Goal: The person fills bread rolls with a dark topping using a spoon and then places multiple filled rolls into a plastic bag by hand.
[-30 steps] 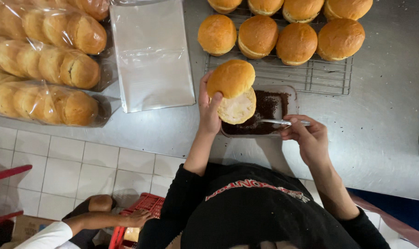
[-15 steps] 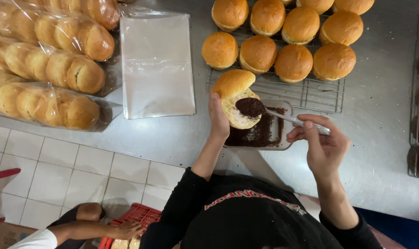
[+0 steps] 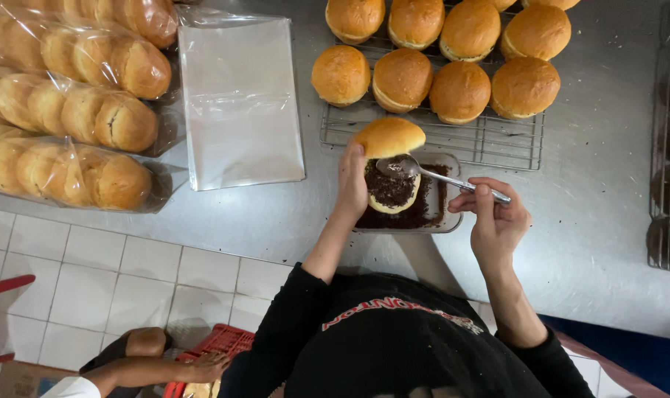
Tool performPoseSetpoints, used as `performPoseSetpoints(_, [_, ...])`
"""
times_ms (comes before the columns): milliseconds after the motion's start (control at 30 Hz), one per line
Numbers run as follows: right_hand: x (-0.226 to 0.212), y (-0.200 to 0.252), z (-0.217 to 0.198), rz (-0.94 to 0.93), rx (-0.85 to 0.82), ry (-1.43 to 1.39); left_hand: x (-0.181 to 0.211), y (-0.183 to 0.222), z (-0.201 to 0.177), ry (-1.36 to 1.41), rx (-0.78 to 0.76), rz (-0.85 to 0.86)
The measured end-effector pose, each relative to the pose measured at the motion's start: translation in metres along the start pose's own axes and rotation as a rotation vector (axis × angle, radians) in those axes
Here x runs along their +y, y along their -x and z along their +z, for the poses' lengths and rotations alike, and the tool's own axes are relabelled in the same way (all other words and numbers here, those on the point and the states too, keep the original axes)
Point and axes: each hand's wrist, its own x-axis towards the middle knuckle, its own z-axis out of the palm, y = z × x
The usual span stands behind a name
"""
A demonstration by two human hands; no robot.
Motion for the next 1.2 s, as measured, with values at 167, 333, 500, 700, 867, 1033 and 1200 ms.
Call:
performPoseSetpoints(167, [0.023,0.002,-0.034,0.243,0.052,-0.102,0.037,0.006,-0.001,-0.3,-0.162,0.136])
performPoseSetpoints(333, [-0.016,-0.017,-0.042,0.075,-0.156,0.443,0.04,0.001,-0.009,-0.597,-0.216,0.296])
performPoseSetpoints(500, [-0.043,-0.047,0.006,-0.387,-0.541,0.436,0.046,0.002,-0.005,-0.463,-0.227,0.259])
performPoseSetpoints(700, [-0.064,-0.058,0.028,-0.548,-0.785,0.5,-0.005,-0.005,-0.019,0.196,-0.132,-0.168])
performPoseSetpoints(867, [-0.05,-0.081,0.004,-0.386,-0.811,0.415,0.008,0.004,0.02,0.558,-0.01,-0.499])
performPoseSetpoints(1033, [-0.03,-0.197,-0.052,-0.145,-0.799,0.148,0.045,-0.011,0.056,0.565,-0.247,-0.546])
performPoseSetpoints(1200, [0.004,-0.345,-0.093,-0.226,-0.587,0.507,0.049,-0.044,0.072,0.41,-0.197,-0.717])
